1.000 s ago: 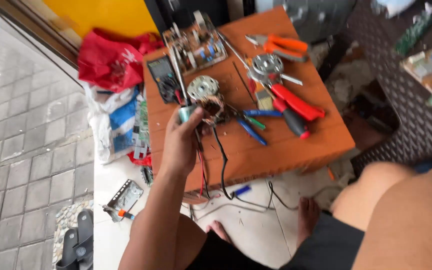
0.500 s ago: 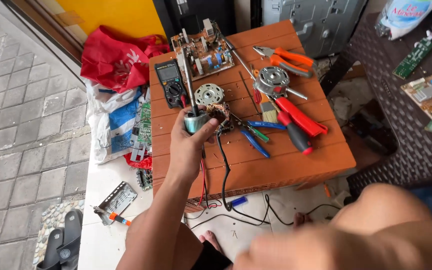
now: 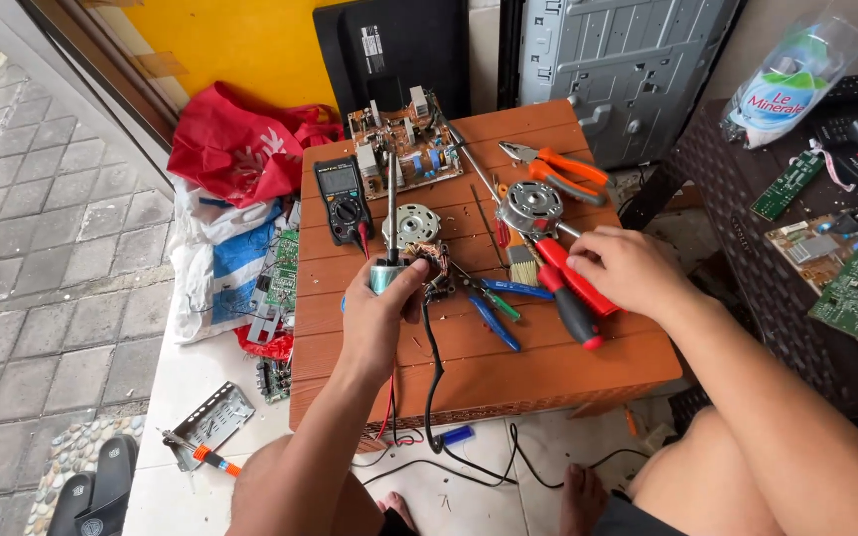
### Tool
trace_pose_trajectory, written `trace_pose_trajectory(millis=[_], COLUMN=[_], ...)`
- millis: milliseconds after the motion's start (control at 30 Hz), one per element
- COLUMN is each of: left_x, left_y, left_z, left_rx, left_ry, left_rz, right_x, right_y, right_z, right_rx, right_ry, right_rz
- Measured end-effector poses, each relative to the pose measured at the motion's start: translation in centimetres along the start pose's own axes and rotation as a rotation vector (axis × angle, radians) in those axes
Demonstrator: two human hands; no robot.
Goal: The person uses a soldering iron to solder wires on a motor component. They then pick up a cylindrical motor, rotate it, and use a screwdriver to tighten a screw on its shaft. The person also handles pliers and a multimeter during the process.
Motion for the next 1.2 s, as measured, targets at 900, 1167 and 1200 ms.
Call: trace_pose_trajectory(millis=[900,1167,1200], left_x=[1.7,2.6,3.3], left_y=[-3.8,-6.9,-8.5], left_z=[4.2,5.0,5.6], left_rx=[-0.166,-0.171,-0.183], left_ry=[0.472,0.464,0.532], left_rz=[0.085,0.102,0.091], right_x=[-0.4,-8.2,-8.8], right_y=[-0.9,1.0,0.7], right_z=[5.2,10.1,10.5], right_rx=[0.185,0.206,0.262], right_ry=[-0.361,-1.488,-1.643], right_rz=[-0.059,-0.11,-0.017])
Point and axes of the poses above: each hand's wrist, its own y-axis away from the middle knuckle, its own x-axis out of the palm, z = x × y, the point moved 8 cm from there along -y, towards the middle knuckle, and after that the axes turned 15 degrees about y, right-handed, at the moved point
